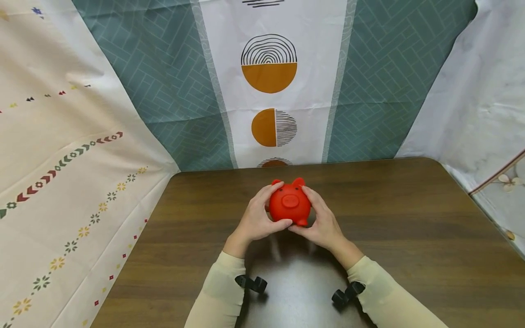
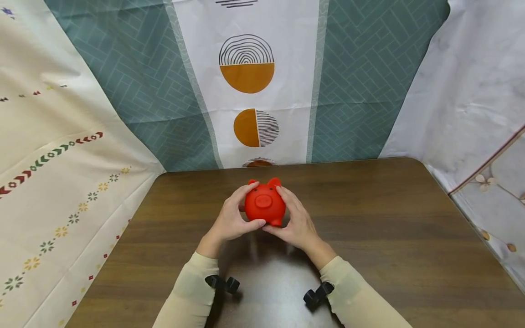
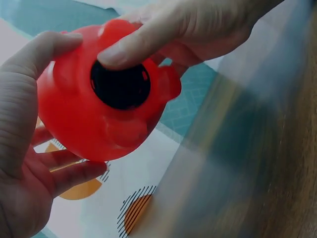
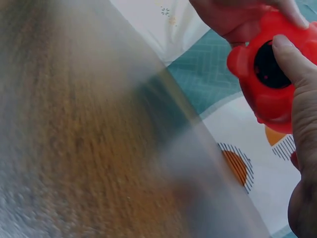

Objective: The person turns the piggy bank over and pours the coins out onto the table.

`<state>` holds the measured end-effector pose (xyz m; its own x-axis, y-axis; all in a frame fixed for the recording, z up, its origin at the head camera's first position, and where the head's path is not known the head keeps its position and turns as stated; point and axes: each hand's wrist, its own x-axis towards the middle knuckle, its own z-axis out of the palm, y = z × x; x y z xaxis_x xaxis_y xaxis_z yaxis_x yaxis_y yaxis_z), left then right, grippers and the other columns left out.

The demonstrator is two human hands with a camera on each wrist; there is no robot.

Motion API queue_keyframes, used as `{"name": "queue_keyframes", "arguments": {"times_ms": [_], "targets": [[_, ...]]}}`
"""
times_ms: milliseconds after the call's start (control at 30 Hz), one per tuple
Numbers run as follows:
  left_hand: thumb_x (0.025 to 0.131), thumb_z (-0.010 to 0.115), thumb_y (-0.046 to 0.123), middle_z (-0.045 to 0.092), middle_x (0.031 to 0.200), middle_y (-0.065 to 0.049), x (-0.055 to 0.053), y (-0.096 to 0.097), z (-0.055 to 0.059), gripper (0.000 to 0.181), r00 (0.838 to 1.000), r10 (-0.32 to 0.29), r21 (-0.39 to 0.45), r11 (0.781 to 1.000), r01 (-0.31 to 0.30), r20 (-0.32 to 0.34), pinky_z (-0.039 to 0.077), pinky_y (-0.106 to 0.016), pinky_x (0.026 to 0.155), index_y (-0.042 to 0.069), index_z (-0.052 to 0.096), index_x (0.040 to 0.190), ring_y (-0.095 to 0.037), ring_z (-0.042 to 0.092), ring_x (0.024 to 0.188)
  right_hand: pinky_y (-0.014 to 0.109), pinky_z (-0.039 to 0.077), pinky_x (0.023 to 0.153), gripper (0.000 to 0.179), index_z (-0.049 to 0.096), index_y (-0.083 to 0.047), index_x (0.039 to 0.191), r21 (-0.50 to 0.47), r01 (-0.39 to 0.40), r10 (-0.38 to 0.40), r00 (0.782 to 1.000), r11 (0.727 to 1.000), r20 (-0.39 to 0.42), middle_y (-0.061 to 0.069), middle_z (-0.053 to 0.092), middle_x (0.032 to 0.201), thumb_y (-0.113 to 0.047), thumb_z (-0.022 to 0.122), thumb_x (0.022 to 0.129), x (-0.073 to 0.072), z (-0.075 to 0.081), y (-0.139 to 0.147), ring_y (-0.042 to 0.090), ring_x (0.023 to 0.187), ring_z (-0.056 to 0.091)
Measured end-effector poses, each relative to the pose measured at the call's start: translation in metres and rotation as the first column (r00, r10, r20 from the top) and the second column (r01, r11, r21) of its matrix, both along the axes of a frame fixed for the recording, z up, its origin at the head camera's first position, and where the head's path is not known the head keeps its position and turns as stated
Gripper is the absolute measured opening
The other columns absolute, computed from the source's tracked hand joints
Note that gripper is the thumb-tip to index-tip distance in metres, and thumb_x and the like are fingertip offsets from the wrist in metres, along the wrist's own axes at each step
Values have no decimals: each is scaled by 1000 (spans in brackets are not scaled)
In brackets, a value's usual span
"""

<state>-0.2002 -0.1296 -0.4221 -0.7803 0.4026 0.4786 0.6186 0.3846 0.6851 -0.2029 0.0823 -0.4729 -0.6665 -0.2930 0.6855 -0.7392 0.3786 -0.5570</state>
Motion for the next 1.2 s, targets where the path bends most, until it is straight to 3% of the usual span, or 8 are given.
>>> {"name": "queue_keyframes", "arguments": {"times_ms": [167,300,600,733,933,1200], "targets": [[74,78,34,51,132,5,2,1,2,81,999,2,-13,1000,-1,48,54,-34,84,27,39,145,-13,53,112,49,49,93,89,36,-11,147,-20,26,-26,999,999,-45,11,46,142,-58,68,78,0,-2,-2,28,122,51],[75,76,36,51,132,5,3,1,2,81,997,9,-24,1000,-7,78,53,-33,85,28,38,146,-13,52,112,46,50,91,89,39,-10,146,-28,36,-38,998,999,-58,11,49,140,-61,66,78,-1,-4,-3,28,121,52],[79,72,38,37,144,2,4,3,3,82,997,13,-76,997,-7,78,51,-34,91,25,32,149,-15,46,120,23,53,84,87,41,-11,145,-80,10,-12,1000,997,-26,10,50,138,-54,73,76,-2,-4,-1,26,113,57],[79,71,42,26,151,4,4,6,2,83,996,31,-100,995,-22,88,49,-37,94,27,30,150,-17,43,125,27,55,81,87,40,-13,145,-80,18,-19,1000,997,-7,9,50,139,-52,74,76,-2,-3,0,25,111,58],[75,76,46,24,152,5,4,8,0,92,996,41,-112,993,-32,74,49,-39,95,29,26,150,-18,42,127,39,57,78,86,39,-14,146,-71,13,-13,1000,997,0,10,49,139,-44,78,76,-1,-1,2,27,111,58],[72,80,45,25,152,4,5,9,-1,97,998,43,-123,992,-37,40,50,-38,93,30,25,150,-18,41,127,35,57,78,92,40,-14,146,-72,29,-29,1000,997,-7,10,52,136,-33,87,69,1,2,2,26,108,59]]}}
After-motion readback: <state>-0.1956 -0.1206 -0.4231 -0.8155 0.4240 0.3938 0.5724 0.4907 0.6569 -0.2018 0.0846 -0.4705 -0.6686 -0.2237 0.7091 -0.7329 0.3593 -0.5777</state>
